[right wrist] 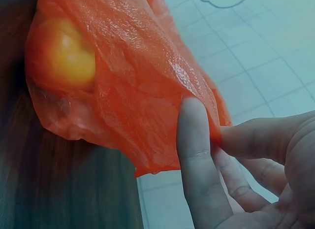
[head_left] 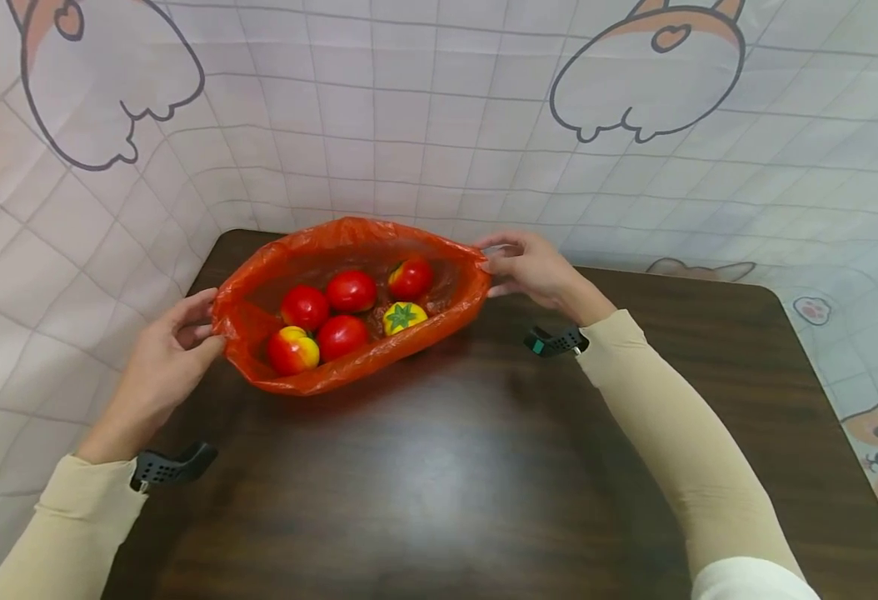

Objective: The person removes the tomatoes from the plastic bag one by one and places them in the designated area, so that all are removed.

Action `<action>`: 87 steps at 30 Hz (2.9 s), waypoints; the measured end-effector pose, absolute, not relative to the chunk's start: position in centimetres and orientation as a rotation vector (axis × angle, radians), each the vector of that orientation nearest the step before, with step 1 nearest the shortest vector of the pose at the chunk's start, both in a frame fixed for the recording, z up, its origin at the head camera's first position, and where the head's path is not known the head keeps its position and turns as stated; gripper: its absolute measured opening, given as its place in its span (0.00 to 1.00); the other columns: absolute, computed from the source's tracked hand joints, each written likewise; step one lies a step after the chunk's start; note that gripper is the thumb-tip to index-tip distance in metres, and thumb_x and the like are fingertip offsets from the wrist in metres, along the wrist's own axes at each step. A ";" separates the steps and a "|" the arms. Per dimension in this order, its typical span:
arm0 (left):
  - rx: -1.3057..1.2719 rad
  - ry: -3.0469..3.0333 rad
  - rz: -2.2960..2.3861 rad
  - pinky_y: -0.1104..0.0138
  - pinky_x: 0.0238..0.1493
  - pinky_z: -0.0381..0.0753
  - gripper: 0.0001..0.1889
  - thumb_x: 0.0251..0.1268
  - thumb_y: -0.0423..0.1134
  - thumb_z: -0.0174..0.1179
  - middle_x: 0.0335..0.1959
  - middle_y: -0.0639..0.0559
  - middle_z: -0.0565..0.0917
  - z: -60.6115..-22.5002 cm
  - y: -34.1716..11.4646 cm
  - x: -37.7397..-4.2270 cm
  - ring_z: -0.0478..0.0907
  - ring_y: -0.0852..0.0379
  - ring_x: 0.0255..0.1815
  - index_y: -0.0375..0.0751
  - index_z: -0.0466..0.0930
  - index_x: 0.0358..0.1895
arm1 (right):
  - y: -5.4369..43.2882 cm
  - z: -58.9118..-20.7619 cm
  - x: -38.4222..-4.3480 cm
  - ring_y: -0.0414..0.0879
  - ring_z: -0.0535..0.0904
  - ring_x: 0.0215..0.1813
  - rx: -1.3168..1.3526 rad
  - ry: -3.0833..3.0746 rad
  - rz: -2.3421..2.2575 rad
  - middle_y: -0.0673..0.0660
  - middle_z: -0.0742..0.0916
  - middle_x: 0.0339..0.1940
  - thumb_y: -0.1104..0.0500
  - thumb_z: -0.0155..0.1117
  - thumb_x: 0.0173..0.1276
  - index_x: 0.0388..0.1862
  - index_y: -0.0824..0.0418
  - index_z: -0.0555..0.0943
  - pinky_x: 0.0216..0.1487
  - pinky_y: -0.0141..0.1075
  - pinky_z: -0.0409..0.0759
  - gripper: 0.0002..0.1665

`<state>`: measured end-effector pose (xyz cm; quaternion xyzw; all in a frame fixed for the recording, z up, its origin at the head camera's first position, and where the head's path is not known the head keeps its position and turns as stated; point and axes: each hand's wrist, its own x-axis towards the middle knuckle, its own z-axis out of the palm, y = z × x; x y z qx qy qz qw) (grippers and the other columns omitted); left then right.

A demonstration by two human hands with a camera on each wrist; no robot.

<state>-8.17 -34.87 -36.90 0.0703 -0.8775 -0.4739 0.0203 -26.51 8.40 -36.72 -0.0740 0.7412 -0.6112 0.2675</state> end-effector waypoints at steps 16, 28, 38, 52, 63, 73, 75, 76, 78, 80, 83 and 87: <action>0.125 -2.882 -1.512 0.88 0.47 0.76 0.35 0.78 0.46 0.58 0.76 0.41 0.70 -36.6 -30.9 -9.9 0.74 0.82 0.53 0.51 0.56 0.83 | 15.3 -37.4 -23.2 0.47 0.87 0.45 -0.146 1.997 -1.772 0.55 0.87 0.53 0.63 0.61 0.77 0.67 0.61 0.76 0.45 0.39 0.91 0.21; 0.018 -2.855 -1.680 0.86 0.49 0.79 0.35 0.78 0.44 0.58 0.77 0.41 0.69 -36.6 -29.5 -10.8 0.78 0.82 0.51 0.50 0.57 0.83 | 18.1 -37.8 -21.0 0.46 0.87 0.47 -0.084 2.010 -1.859 0.51 0.90 0.50 0.62 0.65 0.75 0.66 0.60 0.77 0.44 0.39 0.91 0.22; -0.041 -2.871 -1.724 0.86 0.51 0.78 0.35 0.78 0.42 0.58 0.78 0.43 0.68 -36.7 -27.0 -11.4 0.80 0.81 0.52 0.51 0.57 0.83 | 21.4 -38.1 -19.4 0.45 0.88 0.45 -0.058 2.024 -1.899 0.49 0.90 0.48 0.62 0.66 0.74 0.66 0.60 0.77 0.43 0.38 0.91 0.23; -0.128 -2.830 -1.787 0.85 0.51 0.79 0.35 0.77 0.40 0.60 0.74 0.44 0.69 -36.8 -24.9 -11.4 0.80 0.79 0.53 0.49 0.57 0.82 | 24.6 -37.9 -16.3 0.44 0.88 0.45 -0.049 1.996 -1.960 0.49 0.90 0.48 0.60 0.67 0.74 0.65 0.61 0.75 0.42 0.35 0.91 0.23; -0.177 -2.895 -1.784 0.83 0.54 0.80 0.36 0.77 0.43 0.60 0.76 0.46 0.69 -36.7 -24.9 -10.8 0.80 0.77 0.56 0.55 0.56 0.83 | 25.8 -38.2 -13.0 0.44 0.89 0.42 -0.049 2.019 -2.005 0.49 0.90 0.47 0.61 0.66 0.74 0.64 0.61 0.76 0.41 0.35 0.91 0.21; -0.208 -2.943 -1.743 0.83 0.55 0.80 0.36 0.76 0.46 0.62 0.74 0.47 0.71 -35.7 -24.8 -9.0 0.80 0.77 0.57 0.56 0.58 0.82 | 26.5 -37.8 -10.8 0.43 0.89 0.41 -0.106 2.053 -1.994 0.48 0.90 0.47 0.63 0.64 0.75 0.63 0.59 0.78 0.41 0.35 0.91 0.19; -0.215 -2.940 -1.738 0.83 0.55 0.79 0.36 0.76 0.46 0.62 0.74 0.47 0.71 -35.7 -24.7 -8.6 0.81 0.77 0.56 0.56 0.58 0.82 | 26.6 -37.8 -10.4 0.43 0.89 0.41 -0.123 2.056 -2.007 0.48 0.91 0.47 0.64 0.64 0.76 0.63 0.60 0.78 0.42 0.34 0.90 0.19; -0.218 -2.934 -1.740 0.83 0.55 0.79 0.36 0.76 0.45 0.62 0.73 0.47 0.71 -35.7 -24.6 -8.5 0.81 0.77 0.56 0.55 0.58 0.82 | 26.5 -37.8 -10.2 0.43 0.89 0.42 -0.127 2.058 -2.014 0.48 0.91 0.47 0.64 0.64 0.76 0.63 0.61 0.78 0.42 0.34 0.90 0.19; -0.228 -2.922 -1.752 0.84 0.54 0.79 0.36 0.76 0.44 0.61 0.74 0.46 0.71 -35.8 -24.4 -8.3 0.81 0.77 0.55 0.54 0.58 0.82 | 26.4 -37.8 -10.0 0.43 0.89 0.42 -0.129 2.108 -1.996 0.48 0.90 0.47 0.62 0.64 0.76 0.64 0.62 0.77 0.44 0.34 0.90 0.20; -0.235 -2.901 -1.776 0.84 0.54 0.78 0.35 0.76 0.43 0.61 0.73 0.45 0.71 -36.1 -24.2 -8.1 0.81 0.78 0.55 0.53 0.59 0.82 | 26.1 -37.9 -9.9 0.42 0.89 0.42 -0.128 2.195 -1.936 0.47 0.90 0.47 0.61 0.64 0.76 0.65 0.62 0.77 0.46 0.34 0.90 0.21; -0.231 -2.881 -1.813 0.84 0.54 0.79 0.35 0.76 0.43 0.61 0.74 0.45 0.71 -36.5 -23.8 -7.8 0.80 0.78 0.55 0.53 0.59 0.82 | 25.7 -37.8 -9.5 0.42 0.89 0.43 -0.123 2.356 -1.796 0.46 0.89 0.47 0.57 0.64 0.77 0.67 0.62 0.76 0.47 0.35 0.90 0.23; -0.213 -2.874 -1.824 0.84 0.54 0.79 0.34 0.76 0.44 0.61 0.77 0.47 0.70 -36.5 -23.3 -7.4 0.80 0.77 0.56 0.53 0.60 0.81 | 25.0 -37.2 -9.0 0.43 0.87 0.40 -0.112 2.627 -1.641 0.44 0.86 0.43 0.54 0.65 0.76 0.65 0.56 0.79 0.42 0.31 0.88 0.21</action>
